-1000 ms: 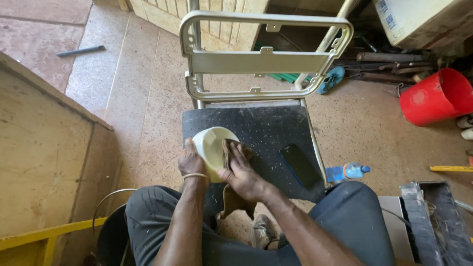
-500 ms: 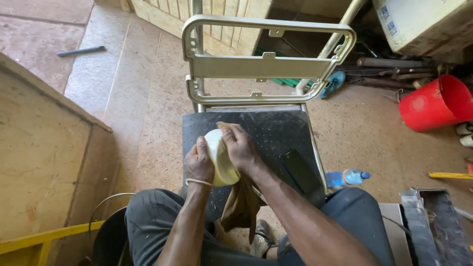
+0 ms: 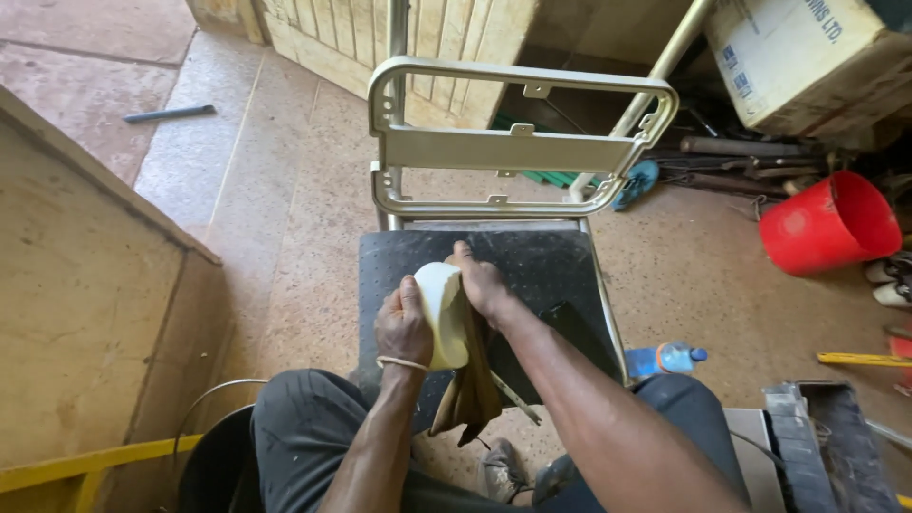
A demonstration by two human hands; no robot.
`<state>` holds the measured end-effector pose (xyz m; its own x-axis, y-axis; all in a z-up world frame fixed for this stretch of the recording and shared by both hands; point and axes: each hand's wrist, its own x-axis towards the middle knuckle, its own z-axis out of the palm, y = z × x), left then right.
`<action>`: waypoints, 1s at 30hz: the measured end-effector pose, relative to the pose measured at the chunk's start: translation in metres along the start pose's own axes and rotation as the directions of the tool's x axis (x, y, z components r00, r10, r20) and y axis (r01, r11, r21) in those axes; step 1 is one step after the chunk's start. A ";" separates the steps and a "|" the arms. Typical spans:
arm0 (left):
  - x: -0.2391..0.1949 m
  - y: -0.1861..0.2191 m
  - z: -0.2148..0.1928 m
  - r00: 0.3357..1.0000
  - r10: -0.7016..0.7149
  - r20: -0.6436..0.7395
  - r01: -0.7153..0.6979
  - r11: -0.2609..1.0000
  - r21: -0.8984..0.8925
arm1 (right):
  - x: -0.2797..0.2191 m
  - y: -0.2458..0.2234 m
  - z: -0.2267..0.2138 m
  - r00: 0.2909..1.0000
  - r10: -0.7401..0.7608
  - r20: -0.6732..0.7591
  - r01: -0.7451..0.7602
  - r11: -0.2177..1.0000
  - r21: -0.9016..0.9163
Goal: The person wipes and polishes a plastic headlight cover with a cloth, then uses a rag to clean a small round plastic object and sorts through items in a metal toolbox.
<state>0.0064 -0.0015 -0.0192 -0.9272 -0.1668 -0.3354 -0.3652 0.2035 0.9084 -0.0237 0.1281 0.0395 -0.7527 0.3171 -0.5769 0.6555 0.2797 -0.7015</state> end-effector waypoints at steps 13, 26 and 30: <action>-0.017 -0.019 -0.048 0.956 0.220 0.195 -0.038 0.752 -0.659 | -0.049 0.057 -0.027 0.823 -0.555 -0.121 0.557 0.746 0.364; -0.108 0.051 -0.079 0.847 0.173 0.503 -0.247 0.965 0.084 | -0.128 0.083 -0.070 0.670 -0.713 0.206 0.729 0.684 -0.004; -0.125 0.039 -0.075 0.933 0.128 0.336 -0.223 0.940 0.259 | -0.159 0.062 -0.044 0.719 -0.695 -0.004 0.664 0.688 -0.292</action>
<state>0.1139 -0.0451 0.0772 -0.9399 0.1950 -0.2804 -0.1584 0.4785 0.8637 0.1396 0.1348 0.1057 -0.9965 0.0367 0.0748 -0.0311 0.6681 -0.7434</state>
